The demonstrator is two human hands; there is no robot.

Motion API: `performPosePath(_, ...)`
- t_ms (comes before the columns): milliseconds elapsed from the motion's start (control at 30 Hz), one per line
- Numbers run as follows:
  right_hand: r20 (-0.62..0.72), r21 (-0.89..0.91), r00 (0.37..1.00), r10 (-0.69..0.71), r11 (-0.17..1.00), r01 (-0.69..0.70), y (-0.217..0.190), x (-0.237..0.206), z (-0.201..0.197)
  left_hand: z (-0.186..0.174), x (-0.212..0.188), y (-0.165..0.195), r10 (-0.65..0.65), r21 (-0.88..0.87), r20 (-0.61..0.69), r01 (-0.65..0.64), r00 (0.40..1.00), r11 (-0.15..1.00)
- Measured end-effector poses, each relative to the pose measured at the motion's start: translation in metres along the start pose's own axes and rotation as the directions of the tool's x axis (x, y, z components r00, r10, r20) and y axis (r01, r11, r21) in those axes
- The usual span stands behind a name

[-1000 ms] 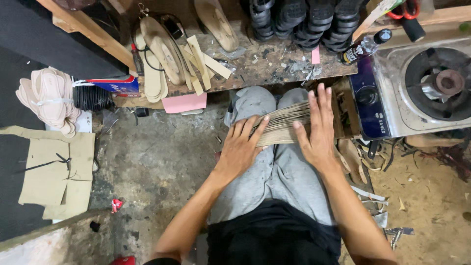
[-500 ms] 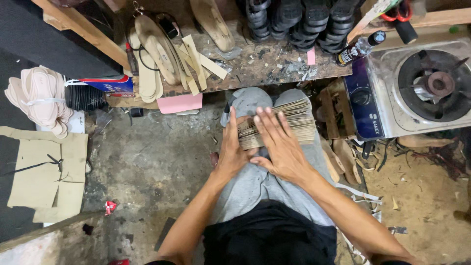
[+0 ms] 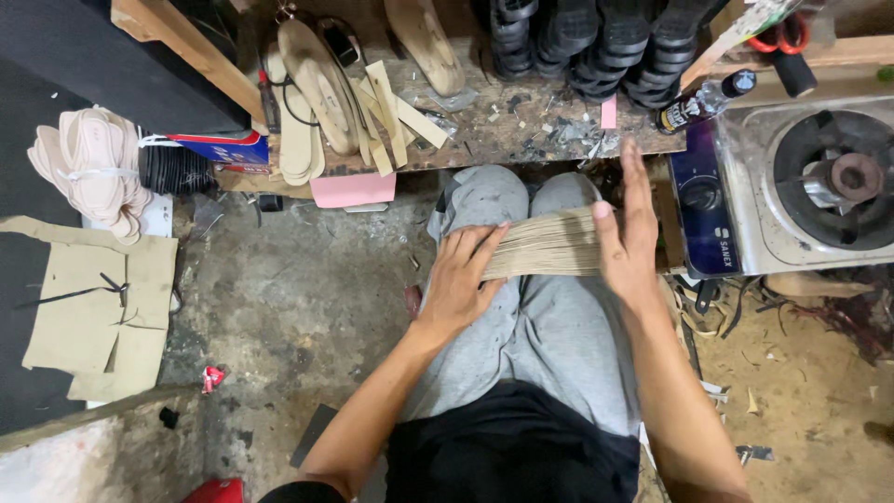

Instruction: The person sits on the floor and sorts thin wooden sandal sole strips, picking them one at a time from the workbench, counting and aligning them into a stack on their lap, then tapping the stack square and placing it on the bench. They repeat the counting and stacking with more strips.

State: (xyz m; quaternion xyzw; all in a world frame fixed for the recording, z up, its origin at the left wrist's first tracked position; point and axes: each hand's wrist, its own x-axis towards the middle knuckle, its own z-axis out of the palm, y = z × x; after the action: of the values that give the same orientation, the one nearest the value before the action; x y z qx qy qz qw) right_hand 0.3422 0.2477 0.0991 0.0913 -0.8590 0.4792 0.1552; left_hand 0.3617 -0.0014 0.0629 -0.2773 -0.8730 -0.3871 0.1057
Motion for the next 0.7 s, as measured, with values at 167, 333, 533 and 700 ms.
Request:
performPosePath(167,0.183,0.271,0.983,0.004,0.961,-0.054,0.024,-0.010,0.005,-0.006,0.017,0.004,0.040,0.043,0.009,-0.040,0.999,0.998)
performPosePath(333,-0.079,0.708,0.982,0.172,0.703,-0.066,0.037,-0.020,0.025,-0.001,0.024,-0.005,0.022,0.075,0.020,-0.024,1.000,0.997)
performPosePath(533,-0.334,0.717,0.900,0.280,0.695,0.050,0.058,-0.025,0.039,0.018,0.026,-0.028,-0.377,-0.236,-0.186,0.331,0.907,0.914)
performPosePath(700,-0.355,0.663,0.899,0.257,0.747,0.048,0.072,-0.026,0.041,0.020,0.050,-0.085,-0.646,-0.684,-0.162,0.387,0.746,0.619)
